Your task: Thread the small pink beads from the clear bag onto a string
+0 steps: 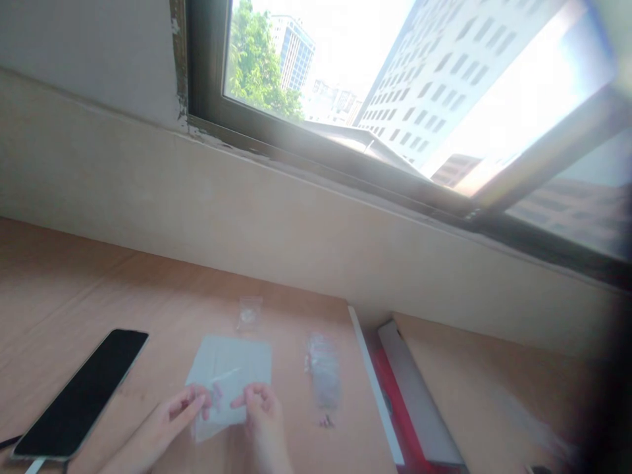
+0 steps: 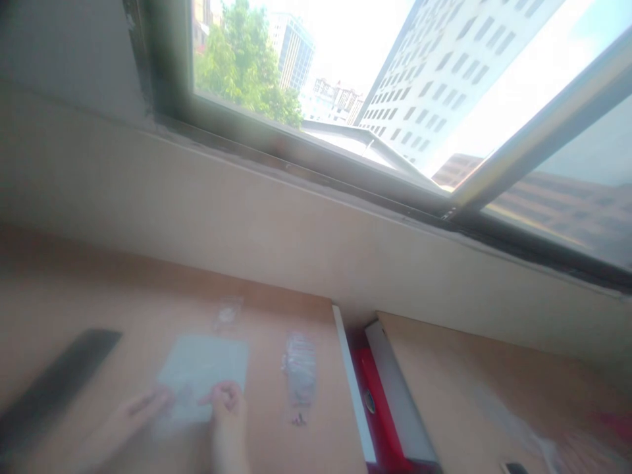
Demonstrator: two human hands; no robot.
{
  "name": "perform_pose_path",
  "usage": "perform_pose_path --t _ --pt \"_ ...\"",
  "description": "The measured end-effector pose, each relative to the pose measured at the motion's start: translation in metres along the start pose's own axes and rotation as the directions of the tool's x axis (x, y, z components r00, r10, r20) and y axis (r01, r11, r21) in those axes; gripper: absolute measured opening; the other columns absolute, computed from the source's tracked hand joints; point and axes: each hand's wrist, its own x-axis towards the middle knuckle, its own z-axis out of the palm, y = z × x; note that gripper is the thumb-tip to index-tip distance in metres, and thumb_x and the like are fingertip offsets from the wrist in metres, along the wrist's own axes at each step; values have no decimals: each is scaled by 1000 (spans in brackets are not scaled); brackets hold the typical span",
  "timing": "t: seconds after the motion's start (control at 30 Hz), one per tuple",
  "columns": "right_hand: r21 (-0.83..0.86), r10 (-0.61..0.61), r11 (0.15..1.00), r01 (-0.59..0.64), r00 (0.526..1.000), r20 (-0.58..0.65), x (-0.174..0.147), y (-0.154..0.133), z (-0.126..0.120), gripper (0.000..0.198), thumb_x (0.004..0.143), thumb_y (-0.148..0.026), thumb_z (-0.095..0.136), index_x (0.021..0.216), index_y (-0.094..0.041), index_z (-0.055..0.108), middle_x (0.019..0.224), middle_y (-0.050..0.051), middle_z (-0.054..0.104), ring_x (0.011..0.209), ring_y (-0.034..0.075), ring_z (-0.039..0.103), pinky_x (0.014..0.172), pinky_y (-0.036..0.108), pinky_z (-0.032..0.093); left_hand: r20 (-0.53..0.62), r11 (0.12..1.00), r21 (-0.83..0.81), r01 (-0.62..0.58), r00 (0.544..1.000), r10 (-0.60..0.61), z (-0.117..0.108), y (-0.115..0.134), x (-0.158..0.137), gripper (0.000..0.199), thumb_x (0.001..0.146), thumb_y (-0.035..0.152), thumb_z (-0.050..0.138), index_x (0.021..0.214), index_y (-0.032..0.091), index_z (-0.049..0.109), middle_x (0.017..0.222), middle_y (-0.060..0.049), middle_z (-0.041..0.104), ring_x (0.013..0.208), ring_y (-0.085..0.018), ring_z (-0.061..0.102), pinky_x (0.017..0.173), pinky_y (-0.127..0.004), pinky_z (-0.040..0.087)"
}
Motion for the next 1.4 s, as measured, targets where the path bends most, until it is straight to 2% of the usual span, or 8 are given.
perform_pose_path --t 0.13,0.27,0.5,0.57,0.63,0.77,1.07,1.4 --pt "-93 -16 996 13 999 -37 2 0 -8 42 60 -54 58 67 -14 48 60 6 57 53 13 48 51 22 35 32 998 -68 -10 999 12 4 -3 -1 41 63 54 57 73 15 61 84 -6 62 83 -20 54 75 -26 42" --pt "-168 -41 985 35 999 -33 5 -2 -13 42 62 -55 54 66 -14 48 61 6 56 55 14 48 52 22 35 6 990 -130 51 999 -51 3 -13 0 46 52 55 64 73 14 59 77 -5 61 68 -17 55 60 -24 44" --pt "-363 -176 928 79 955 -240 1 -7 -11 36 60 -47 57 76 -16 48 63 1 42 59 13 41 55 23 35 -3 999 -11 33 999 -33 -7 -8 -6 36 63 47 60 69 12 56 66 -1 55 60 -12 51 56 -20 41" --pt "-436 -220 890 130 962 -162 -7 -24 -3 32 65 -45 53 77 -16 47 66 1 41 64 13 40 59 23 34 -24 1000 23 9 1000 -9 -7 -2 -8 34 63 46 60 66 12 55 63 0 54 60 -12 51 56 -20 40" --pt "-478 -163 861 176 984 68 -15 -41 8 29 72 -44 47 69 -15 46 67 2 43 64 12 40 59 22 32 -33 999 45 -11 999 13 -4 5 -10 33 63 46 59 64 13 55 60 0 53 58 -12 49 56 -19 39" --pt "-574 -7 790 215 939 343 -28 -59 27 28 74 -41 49 68 -13 49 66 2 47 62 11 40 56 20 29 -9 997 74 32 999 -31 5 29 -16 35 62 48 58 59 13 54 54 0 51 55 -12 47 53 -20 39" --pt "-715 -12 647 264 941 337 -30 -59 32 29 76 -39 48 66 -12 48 64 2 47 59 10 39 52 19 26 -32 988 152 -39 999 45 16 55 -23 28 61 40 56 49 15 51 50 1 48 55 -13 47 56 -21 39" --pt "-537 -35 810 235 934 357 -34 -48 22 36 78 -48 43 74 -13 54 69 2 51 65 11 43 56 19 31 27 990 136 -48 999 45 16 74 -34 24 63 40 56 62 17 58 63 0 57 66 -15 51 61 -20 42"
